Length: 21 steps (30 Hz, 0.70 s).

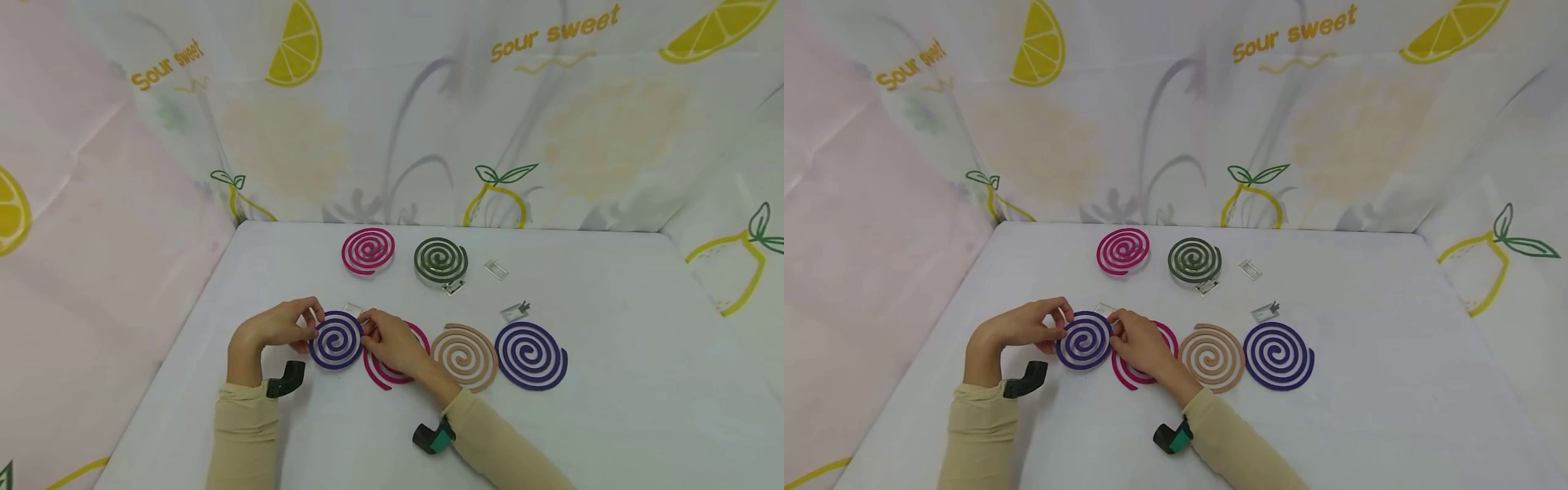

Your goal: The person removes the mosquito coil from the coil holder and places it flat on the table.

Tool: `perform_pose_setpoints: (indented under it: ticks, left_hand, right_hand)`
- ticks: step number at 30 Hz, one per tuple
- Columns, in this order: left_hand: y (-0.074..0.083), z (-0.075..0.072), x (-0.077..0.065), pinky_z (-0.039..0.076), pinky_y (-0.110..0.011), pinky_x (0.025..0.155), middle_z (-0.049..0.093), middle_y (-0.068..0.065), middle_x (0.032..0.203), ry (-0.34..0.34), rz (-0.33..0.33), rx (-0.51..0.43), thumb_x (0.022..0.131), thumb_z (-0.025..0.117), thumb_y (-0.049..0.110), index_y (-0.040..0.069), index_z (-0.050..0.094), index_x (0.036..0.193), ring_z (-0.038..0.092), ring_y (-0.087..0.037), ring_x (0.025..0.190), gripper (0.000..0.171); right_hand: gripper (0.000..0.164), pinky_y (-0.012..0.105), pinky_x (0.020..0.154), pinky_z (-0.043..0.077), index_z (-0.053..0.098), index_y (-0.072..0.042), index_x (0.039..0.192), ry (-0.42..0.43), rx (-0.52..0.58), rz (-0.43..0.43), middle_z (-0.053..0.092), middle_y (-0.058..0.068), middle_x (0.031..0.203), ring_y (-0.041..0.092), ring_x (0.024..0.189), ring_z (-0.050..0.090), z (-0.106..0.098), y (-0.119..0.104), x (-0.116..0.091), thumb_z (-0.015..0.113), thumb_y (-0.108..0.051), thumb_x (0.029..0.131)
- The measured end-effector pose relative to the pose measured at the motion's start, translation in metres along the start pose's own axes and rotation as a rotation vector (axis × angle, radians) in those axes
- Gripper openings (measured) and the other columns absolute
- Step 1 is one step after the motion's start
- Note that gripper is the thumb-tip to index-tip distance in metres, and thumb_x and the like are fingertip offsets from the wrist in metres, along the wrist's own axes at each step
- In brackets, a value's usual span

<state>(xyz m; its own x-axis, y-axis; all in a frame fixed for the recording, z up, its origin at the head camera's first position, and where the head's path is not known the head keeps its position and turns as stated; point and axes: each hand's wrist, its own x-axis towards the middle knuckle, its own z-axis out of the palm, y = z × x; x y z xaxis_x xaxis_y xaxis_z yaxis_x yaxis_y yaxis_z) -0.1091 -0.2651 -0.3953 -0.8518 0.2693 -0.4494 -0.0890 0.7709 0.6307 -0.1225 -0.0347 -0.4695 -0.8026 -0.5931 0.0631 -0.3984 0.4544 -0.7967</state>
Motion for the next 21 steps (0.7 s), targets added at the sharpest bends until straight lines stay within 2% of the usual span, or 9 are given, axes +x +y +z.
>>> perform_pose_setpoints:
  ticks: [11,21]
  left_hand:
    - [-0.009,0.007,0.008,0.054,-0.028,0.058,0.057,-0.011,0.093,-0.059,-0.064,-0.072,0.084,0.062,0.002,0.002,0.052,0.103,0.063,-0.011,0.059,0.021]
    - [-0.010,0.006,0.009,0.053,-0.027,0.063,0.063,-0.008,0.087,-0.028,-0.048,-0.001,0.083,0.066,0.007,0.002,0.058,0.100,0.063,-0.013,0.067,0.019]
  right_hand:
    - [0.024,0.017,0.067,0.043,0.062,-0.005,0.111,0.022,-0.051,-0.026,0.057,0.003,0.090,0.006,0.075,0.049,0.003,0.001,0.000,0.063,-0.010,0.088]
    - [0.022,0.016,0.067,0.043,0.063,-0.007,0.111,0.001,-0.038,-0.030,0.058,0.003,0.093,0.008,0.076,0.049,0.001,0.002,-0.002,0.061,-0.010,0.090]
